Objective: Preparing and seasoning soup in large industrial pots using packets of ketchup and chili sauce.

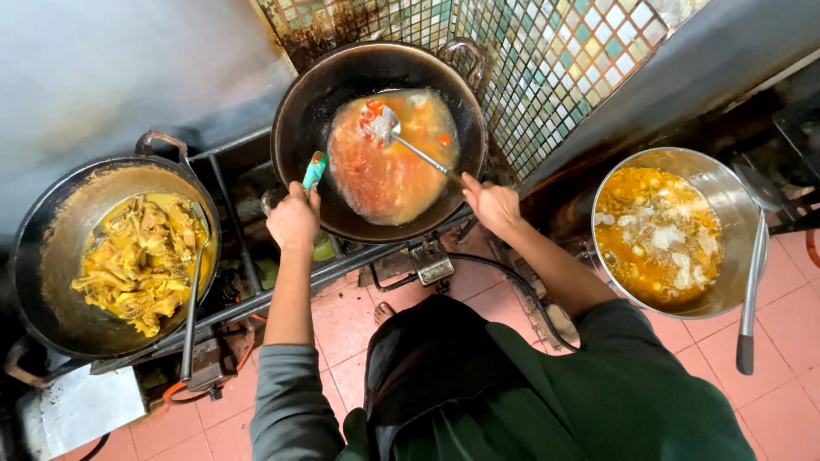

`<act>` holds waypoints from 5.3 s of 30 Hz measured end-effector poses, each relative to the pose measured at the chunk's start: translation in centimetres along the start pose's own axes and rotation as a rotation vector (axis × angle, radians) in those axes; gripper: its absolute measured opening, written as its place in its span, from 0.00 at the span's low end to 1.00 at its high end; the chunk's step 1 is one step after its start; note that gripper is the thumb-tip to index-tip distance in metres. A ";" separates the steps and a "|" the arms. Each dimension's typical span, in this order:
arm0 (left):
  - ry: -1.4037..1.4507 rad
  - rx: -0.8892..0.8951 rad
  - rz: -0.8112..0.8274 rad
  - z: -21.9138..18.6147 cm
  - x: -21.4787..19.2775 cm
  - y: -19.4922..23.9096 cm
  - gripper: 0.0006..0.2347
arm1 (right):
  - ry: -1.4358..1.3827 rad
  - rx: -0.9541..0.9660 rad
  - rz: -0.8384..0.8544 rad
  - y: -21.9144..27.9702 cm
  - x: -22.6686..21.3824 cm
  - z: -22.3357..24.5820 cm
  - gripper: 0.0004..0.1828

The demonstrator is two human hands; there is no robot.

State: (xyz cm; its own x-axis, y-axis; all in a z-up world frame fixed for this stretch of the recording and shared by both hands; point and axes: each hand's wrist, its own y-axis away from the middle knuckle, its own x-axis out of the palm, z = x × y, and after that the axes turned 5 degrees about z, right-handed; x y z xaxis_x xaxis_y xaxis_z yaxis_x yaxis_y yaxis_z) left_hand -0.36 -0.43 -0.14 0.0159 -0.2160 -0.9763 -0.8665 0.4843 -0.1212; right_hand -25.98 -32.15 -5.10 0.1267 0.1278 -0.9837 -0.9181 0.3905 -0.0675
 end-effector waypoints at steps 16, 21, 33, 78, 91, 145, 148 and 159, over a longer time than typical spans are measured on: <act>0.503 -0.371 0.063 -3.4 4.4 12.6 0.19 | -0.072 0.029 0.238 2.6 3.6 -2.0 0.23; 1.001 -0.438 -0.019 -4.8 4.4 16.3 0.15 | -0.561 -0.051 0.174 1.6 7.4 -0.1 0.20; 1.215 -0.524 -0.004 -2.3 9.0 22.1 0.15 | -0.279 -0.035 -0.065 3.7 3.0 1.2 0.22; 1.594 -0.376 0.750 -41.7 9.6 42.6 0.10 | -0.173 1.094 0.127 51.0 8.4 -41.8 0.43; 1.625 -0.423 0.509 -41.2 10.2 44.7 0.12 | 0.062 0.702 -0.310 58.7 -5.9 -44.3 0.24; 1.619 -0.456 0.460 -42.4 8.1 45.8 0.12 | 0.141 0.608 0.045 48.3 -8.9 -49.7 0.16; 1.599 -0.480 0.465 -42.6 8.4 45.8 0.12 | 0.397 0.442 -0.098 46.6 -8.2 -51.2 0.19; 1.595 -0.595 0.415 -41.8 10.0 47.7 0.13 | 0.628 0.302 0.303 35.8 7.0 -56.7 0.12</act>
State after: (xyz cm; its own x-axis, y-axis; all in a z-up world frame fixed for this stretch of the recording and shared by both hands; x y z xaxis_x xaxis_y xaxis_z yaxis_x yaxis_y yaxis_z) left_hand -62.45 -14.95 -8.23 -0.3801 -0.8940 0.2372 -0.7405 0.4478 0.5012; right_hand -79.25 -68.97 -23.87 -0.4351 -0.2384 -0.8682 -0.7245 0.6653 0.1804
